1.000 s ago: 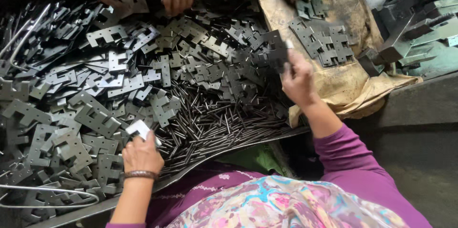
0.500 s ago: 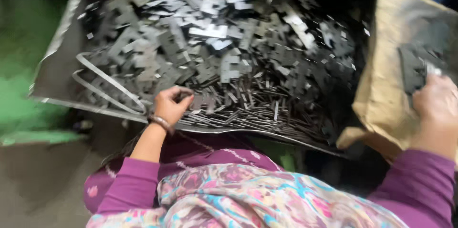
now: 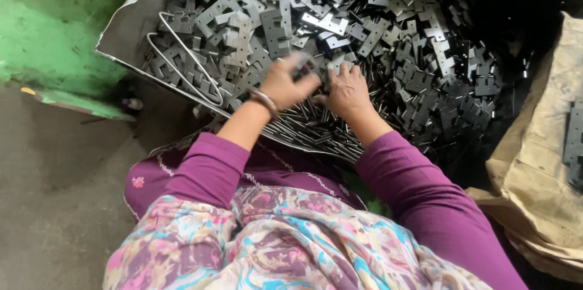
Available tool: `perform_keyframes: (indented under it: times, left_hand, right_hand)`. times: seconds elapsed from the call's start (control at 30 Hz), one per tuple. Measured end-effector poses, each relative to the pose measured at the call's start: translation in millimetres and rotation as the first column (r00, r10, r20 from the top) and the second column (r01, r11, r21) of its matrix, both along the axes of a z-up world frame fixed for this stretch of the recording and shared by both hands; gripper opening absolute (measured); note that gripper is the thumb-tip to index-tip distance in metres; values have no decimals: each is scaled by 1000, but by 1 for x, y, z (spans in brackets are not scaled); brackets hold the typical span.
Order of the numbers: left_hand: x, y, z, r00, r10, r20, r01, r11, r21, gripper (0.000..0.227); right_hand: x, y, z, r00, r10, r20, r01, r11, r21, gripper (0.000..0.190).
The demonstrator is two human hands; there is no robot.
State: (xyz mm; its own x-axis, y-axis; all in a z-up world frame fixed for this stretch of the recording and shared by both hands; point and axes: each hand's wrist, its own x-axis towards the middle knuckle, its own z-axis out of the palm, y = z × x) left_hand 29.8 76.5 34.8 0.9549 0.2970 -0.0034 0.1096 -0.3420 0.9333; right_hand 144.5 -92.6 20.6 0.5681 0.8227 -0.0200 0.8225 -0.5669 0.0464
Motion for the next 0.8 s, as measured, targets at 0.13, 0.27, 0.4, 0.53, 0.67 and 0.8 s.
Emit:
perform_keyframes:
  times: [0.13,0.27,0.4,0.53,0.67,0.8]
  left_hand:
    - [0,-35,-47,819,-390,-421,556,354,752,12]
    - [2,-46,-82,819,-462,-340,506,301,809,10]
    - [6,-37,-92,785,-534,-315,531,318,786,10]
    - [12,-34,-87,845,-523,-110,447,580,681,18]
    - [17,-36,-70,970,208,127,-84,774,-627,17]
    - [13,-46,-53,954,292,-69,-43,-91,-995,26]
  right_hand:
    - [20,-7,-15,986,-134,-99,125,988,-93,51]
    - [36,-47,-7,948,-213,-236,237,968,77,40]
    - [46,-100,19,802,-336,-495,507,821,264,39]
    - [46,-145,40,376,6,-926,814,475,334,35]
    - [27,-154,37,269,336,-903,885,283,369,35]
    - [-8,-119,18,530,355,-770,690,348,635,38]
